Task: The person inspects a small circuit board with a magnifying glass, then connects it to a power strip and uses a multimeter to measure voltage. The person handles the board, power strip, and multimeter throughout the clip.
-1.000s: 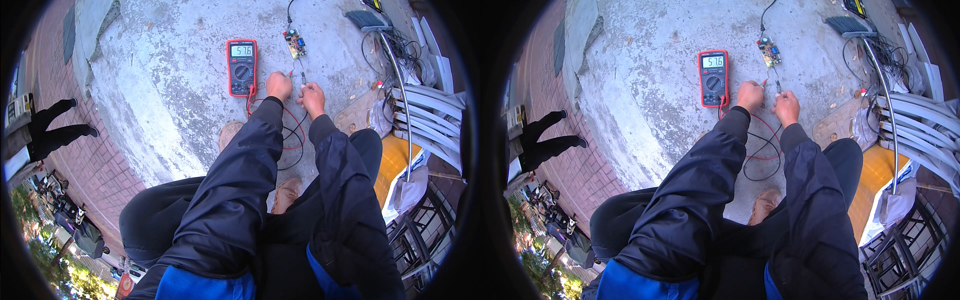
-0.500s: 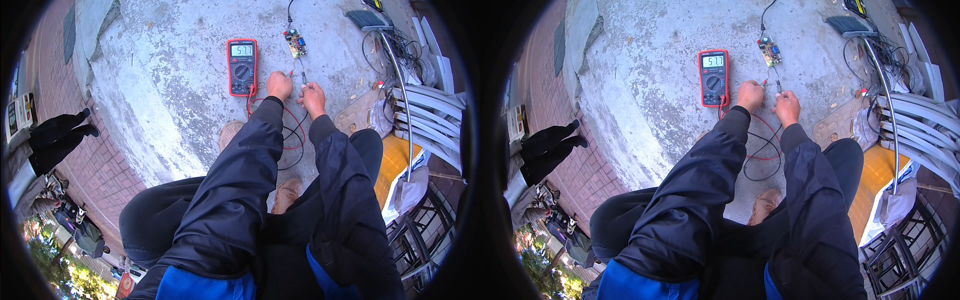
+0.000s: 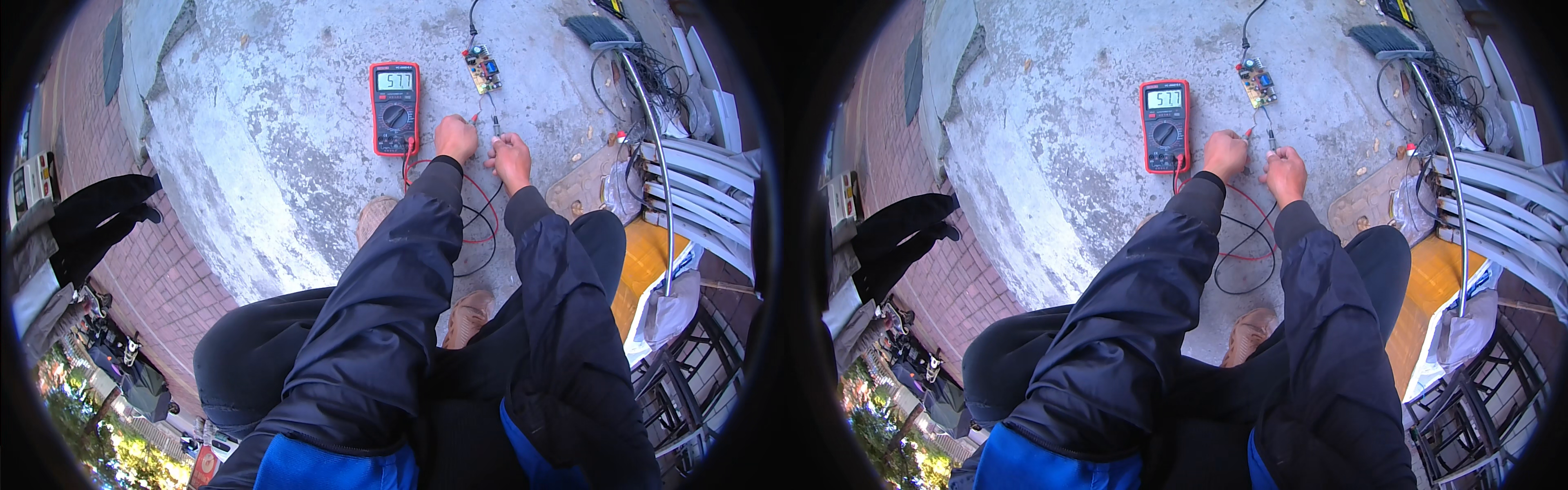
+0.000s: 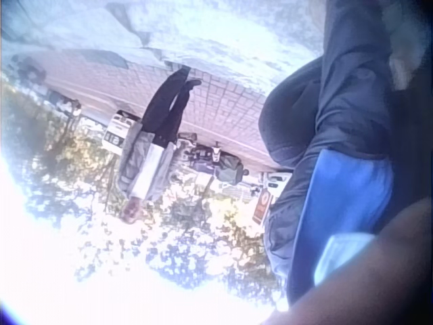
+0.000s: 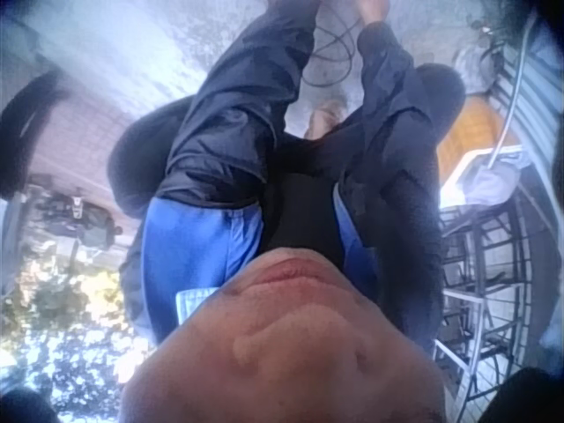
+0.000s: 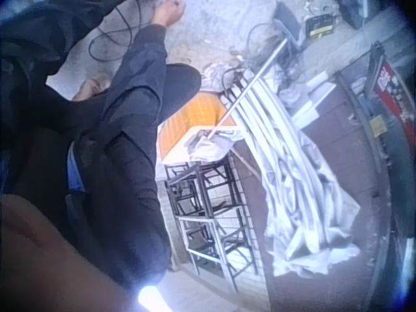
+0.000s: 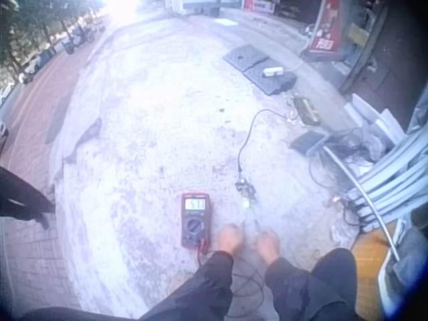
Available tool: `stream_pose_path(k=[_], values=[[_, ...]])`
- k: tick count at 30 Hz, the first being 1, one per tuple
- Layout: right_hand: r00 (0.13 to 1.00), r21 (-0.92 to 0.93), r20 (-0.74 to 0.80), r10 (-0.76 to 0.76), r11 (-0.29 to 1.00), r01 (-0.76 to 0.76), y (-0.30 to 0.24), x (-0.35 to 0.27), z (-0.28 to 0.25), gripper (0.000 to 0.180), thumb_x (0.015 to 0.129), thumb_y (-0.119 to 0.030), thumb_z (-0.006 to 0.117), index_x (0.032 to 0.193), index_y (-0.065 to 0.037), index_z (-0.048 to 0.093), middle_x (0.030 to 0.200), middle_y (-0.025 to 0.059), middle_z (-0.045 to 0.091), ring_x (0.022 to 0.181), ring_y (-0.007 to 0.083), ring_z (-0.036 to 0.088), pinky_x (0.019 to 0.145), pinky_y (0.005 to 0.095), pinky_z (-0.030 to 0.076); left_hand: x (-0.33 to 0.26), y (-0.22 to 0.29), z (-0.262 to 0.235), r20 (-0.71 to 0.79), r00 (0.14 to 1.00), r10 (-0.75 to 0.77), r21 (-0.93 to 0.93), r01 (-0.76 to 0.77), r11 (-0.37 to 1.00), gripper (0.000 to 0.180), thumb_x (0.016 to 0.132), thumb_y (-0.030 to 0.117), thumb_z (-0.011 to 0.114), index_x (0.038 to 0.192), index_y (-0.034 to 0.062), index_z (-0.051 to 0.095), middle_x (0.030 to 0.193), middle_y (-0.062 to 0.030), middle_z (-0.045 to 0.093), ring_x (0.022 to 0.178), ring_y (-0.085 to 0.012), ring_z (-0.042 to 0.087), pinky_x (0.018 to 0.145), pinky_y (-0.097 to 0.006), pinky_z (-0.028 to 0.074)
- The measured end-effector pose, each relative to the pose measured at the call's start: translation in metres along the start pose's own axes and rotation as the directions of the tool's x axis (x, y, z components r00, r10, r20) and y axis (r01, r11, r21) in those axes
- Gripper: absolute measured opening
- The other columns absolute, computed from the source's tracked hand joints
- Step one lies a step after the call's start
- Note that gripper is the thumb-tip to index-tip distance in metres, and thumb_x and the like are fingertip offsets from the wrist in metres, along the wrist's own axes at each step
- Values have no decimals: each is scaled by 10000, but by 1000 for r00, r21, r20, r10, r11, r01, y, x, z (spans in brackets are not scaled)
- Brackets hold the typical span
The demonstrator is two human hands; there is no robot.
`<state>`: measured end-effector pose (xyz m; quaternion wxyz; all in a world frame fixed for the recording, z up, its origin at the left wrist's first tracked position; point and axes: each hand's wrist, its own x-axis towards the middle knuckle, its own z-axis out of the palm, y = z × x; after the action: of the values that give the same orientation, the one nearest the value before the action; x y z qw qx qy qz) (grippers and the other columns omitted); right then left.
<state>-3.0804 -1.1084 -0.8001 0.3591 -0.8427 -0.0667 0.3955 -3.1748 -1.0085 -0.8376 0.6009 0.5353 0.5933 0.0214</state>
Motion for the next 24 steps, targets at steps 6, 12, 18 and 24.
stream_pose_path(k=[6,12,18,24], values=[[1000,23,13,-25,999,25,3,3,0,147,964,-145,641,994,-9,592,792,107,663,582,183,646,526,344,549,2,0,0,5,1000,26,14,-26,1000,290,809,148,605,990,-20,756,1033,-304,711,1045,-450,678,930,-476,527],[1000,-26,21,3,1000,-2,2,2,-2,153,972,-165,634,999,-21,590,776,93,670,563,187,666,459,329,484,0,0,0,4,1000,26,-3,-26,1000,287,809,144,601,985,-22,756,1027,-303,712,1041,-449,679,929,-476,528],[1000,-22,22,6,1000,-5,2,2,-1,164,980,-183,630,1019,-29,588,784,88,674,564,186,673,434,320,460,-2,2,-3,5,1000,23,3,-23,1000,284,808,141,602,983,-22,755,1029,-301,713,1044,-444,681,931,-472,528],[1000,-25,16,14,1000,-14,0,0,-1,163,980,-185,631,1021,-32,591,796,84,676,565,182,672,434,316,459,-5,5,-5,8,1000,21,6,-21,1000,292,809,149,602,990,-23,754,1039,-304,711,1050,-443,680,936,-466,527]])
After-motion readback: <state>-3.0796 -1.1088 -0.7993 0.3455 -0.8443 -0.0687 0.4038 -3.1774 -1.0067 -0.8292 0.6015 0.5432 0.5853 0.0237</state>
